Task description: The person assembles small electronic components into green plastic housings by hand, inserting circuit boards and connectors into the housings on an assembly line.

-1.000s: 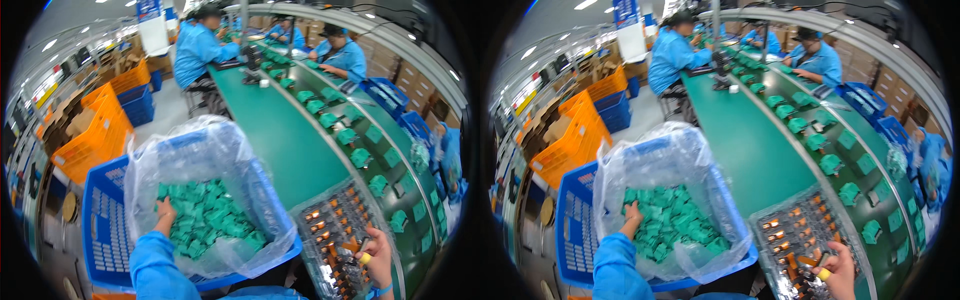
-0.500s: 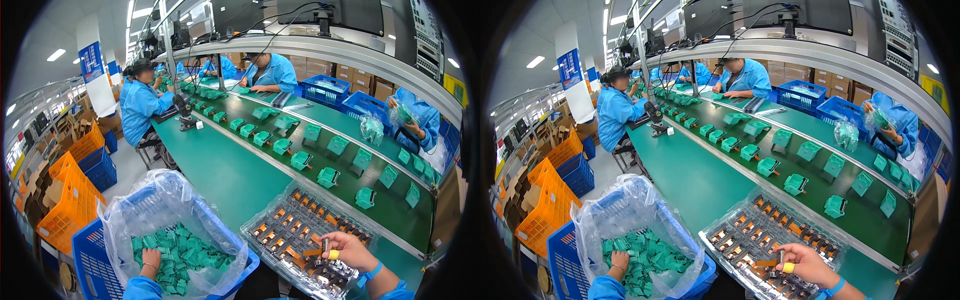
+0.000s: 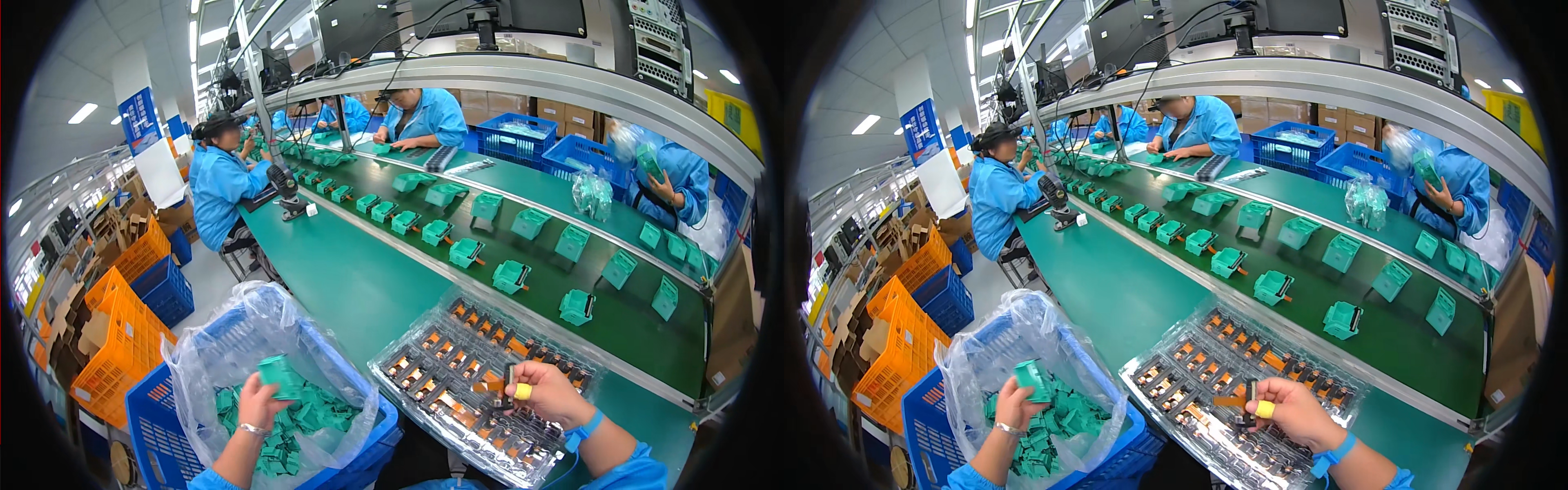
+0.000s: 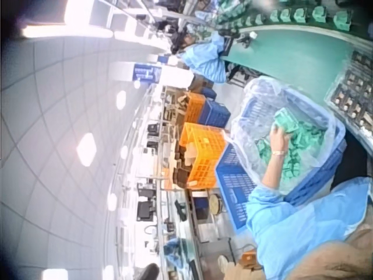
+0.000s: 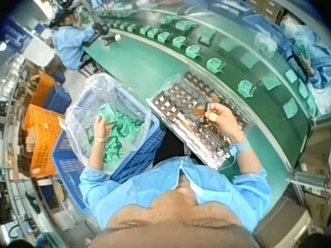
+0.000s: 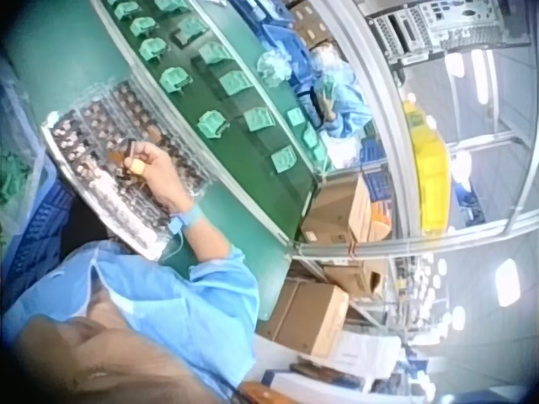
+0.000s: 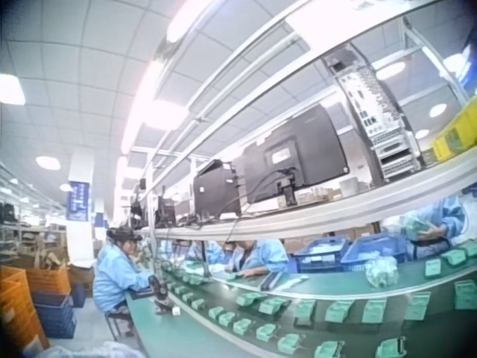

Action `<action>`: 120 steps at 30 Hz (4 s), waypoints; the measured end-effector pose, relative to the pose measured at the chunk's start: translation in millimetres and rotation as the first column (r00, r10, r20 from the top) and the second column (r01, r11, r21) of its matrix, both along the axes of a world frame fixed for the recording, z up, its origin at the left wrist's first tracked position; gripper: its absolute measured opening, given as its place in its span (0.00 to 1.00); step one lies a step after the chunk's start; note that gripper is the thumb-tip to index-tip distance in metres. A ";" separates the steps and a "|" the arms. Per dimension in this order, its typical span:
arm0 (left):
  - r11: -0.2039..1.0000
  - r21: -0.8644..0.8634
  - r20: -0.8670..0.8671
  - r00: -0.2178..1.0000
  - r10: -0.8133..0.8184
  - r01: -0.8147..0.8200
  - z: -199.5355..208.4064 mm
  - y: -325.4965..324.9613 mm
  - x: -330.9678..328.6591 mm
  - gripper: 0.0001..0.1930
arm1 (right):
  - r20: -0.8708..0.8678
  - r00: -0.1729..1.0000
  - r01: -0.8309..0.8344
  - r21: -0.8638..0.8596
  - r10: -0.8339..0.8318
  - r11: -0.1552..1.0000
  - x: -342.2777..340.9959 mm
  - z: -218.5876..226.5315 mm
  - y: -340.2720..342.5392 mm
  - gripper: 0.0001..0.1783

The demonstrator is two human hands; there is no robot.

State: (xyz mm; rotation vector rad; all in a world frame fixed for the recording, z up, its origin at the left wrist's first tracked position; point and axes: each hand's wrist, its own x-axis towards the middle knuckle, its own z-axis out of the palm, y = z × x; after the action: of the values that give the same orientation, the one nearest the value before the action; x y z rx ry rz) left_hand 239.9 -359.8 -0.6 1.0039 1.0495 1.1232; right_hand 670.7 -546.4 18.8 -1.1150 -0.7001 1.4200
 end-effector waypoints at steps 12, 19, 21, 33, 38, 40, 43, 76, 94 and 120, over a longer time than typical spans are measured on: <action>0.792 -0.174 0.351 0.788 -0.506 0.586 25.5 -73.7 208.6 0.18 | 0.038 0.959 0.257 0.290 -0.279 0.922 -2.5 27.9 -4.6 0.09; 0.873 0.068 0.146 0.861 -0.487 0.482 4.8 -88.1 218.4 0.13 | 0.568 0.678 0.078 0.574 -0.466 0.815 -15.0 35.9 -4.4 0.11; 0.874 0.089 0.120 0.866 -0.486 0.478 6.9 -90.2 221.5 0.13 | 0.632 0.639 0.036 0.545 -0.439 0.837 -14.7 28.4 -1.4 0.10; 0.826 0.112 0.145 0.813 -0.564 0.553 2.4 -95.1 223.7 0.14 | 0.754 0.546 -0.012 0.443 -0.365 0.896 -12.5 17.1 9.3 0.09; 0.813 0.114 0.157 0.798 -0.582 0.571 0.4 -95.4 221.5 0.13 | 0.532 0.826 0.020 0.300 -0.185 0.954 -7.0 -2.0 13.5 0.09; 0.816 0.118 0.159 0.800 -0.579 0.567 -0.9 -95.4 222.2 0.13 | 0.585 0.788 -0.003 0.316 -0.192 0.949 -5.2 -6.9 13.5 0.09; 0.820 0.141 0.159 0.805 -0.572 0.554 -1.3 -98.6 224.7 0.12 | 0.622 0.753 -0.030 0.359 -0.216 0.933 -5.4 -11.1 14.7 0.10; 0.804 0.275 -0.039 0.841 -0.539 0.528 -20.6 -105.4 230.1 0.14 | 0.630 -0.226 -0.314 0.675 -0.743 0.668 99.4 5.7 -88.4 0.12; 0.827 0.313 -0.095 0.882 -0.462 0.467 -17.6 -101.7 235.2 0.08 | 0.420 0.548 0.820 -0.101 -0.724 0.563 265.7 -104.9 -46.1 0.11; 0.982 -0.189 -0.977 0.102 -0.186 -0.020 -194.2 -17.9 -191.3 0.23 | 0.980 0.199 -0.536 0.089 0.023 0.839 -21.3 32.5 9.1 0.15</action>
State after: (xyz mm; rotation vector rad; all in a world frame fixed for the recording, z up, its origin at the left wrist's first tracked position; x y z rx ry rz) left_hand 48.7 -377.7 -194.8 1.7382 2.1011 -0.0014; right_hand 649.4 -537.3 51.4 -1.4920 -2.1517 0.5674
